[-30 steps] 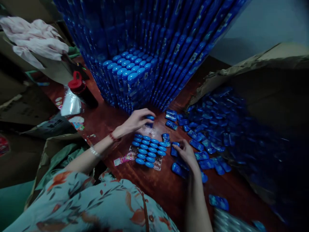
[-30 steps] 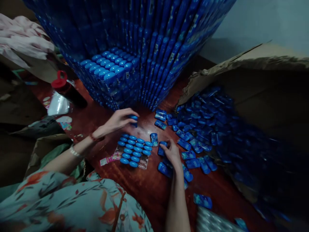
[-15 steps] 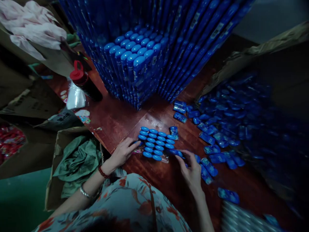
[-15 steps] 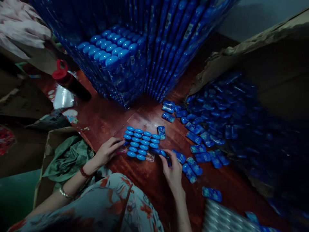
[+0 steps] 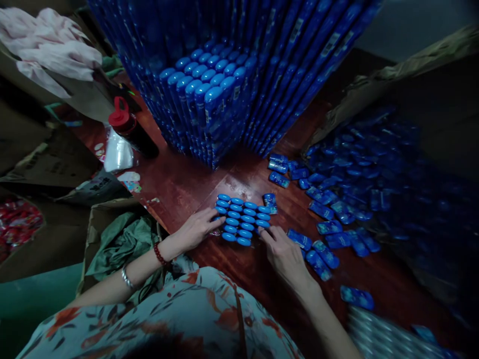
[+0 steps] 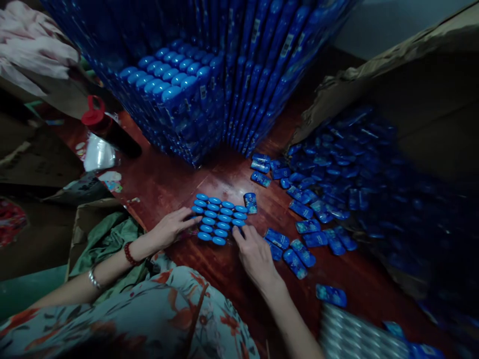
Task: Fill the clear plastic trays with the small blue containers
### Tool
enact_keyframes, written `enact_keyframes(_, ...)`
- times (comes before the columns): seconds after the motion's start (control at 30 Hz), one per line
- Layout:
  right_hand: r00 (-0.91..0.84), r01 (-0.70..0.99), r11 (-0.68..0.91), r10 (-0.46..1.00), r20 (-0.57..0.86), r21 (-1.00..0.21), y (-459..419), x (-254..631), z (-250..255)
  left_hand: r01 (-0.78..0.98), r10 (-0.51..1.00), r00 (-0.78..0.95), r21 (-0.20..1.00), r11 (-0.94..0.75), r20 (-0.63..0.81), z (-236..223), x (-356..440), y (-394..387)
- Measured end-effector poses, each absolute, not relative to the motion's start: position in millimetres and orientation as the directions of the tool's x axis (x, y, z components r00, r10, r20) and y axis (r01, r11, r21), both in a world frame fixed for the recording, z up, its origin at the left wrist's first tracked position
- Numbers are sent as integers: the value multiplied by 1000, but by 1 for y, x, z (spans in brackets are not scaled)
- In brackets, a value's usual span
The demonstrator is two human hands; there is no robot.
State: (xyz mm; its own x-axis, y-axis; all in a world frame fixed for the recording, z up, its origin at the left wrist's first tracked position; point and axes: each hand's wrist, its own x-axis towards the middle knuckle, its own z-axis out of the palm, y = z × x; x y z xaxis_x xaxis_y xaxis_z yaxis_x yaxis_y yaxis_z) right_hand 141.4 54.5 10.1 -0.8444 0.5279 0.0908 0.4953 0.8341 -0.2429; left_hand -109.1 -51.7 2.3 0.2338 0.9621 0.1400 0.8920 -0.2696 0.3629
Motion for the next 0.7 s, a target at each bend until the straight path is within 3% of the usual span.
enact_keyframes(0.13,-832,550,807,553,-48,-215,61,131,26,925,955,125,317,-210,268,-10,-106,-63)
enact_keyframes(0.27,-834,546,769,538,-126,-331,61,130,25,863,940,50,459,-210,337,3,-109,-52)
enact_keyframes(0.37,-821,569,777,558,-124,-270,53,129,21,782,944,39,578,-233,328,24,-109,-14)
enact_keyframes(0.43,-801,598,787,587,-117,-152,47,126,23,746,951,149,600,-289,272,36,-103,25)
enact_keyframes(0.5,-820,569,818,557,-133,-84,47,125,33,753,920,347,532,-388,181,41,-90,69)
enact_keyframes(0.6,-829,558,825,549,-111,-92,71,126,52,717,767,638,421,-556,-73,37,-63,126)
enact_keyframes(0.7,-694,716,687,719,-24,-121,124,123,62,730,723,658,412,-545,-210,25,-37,156)
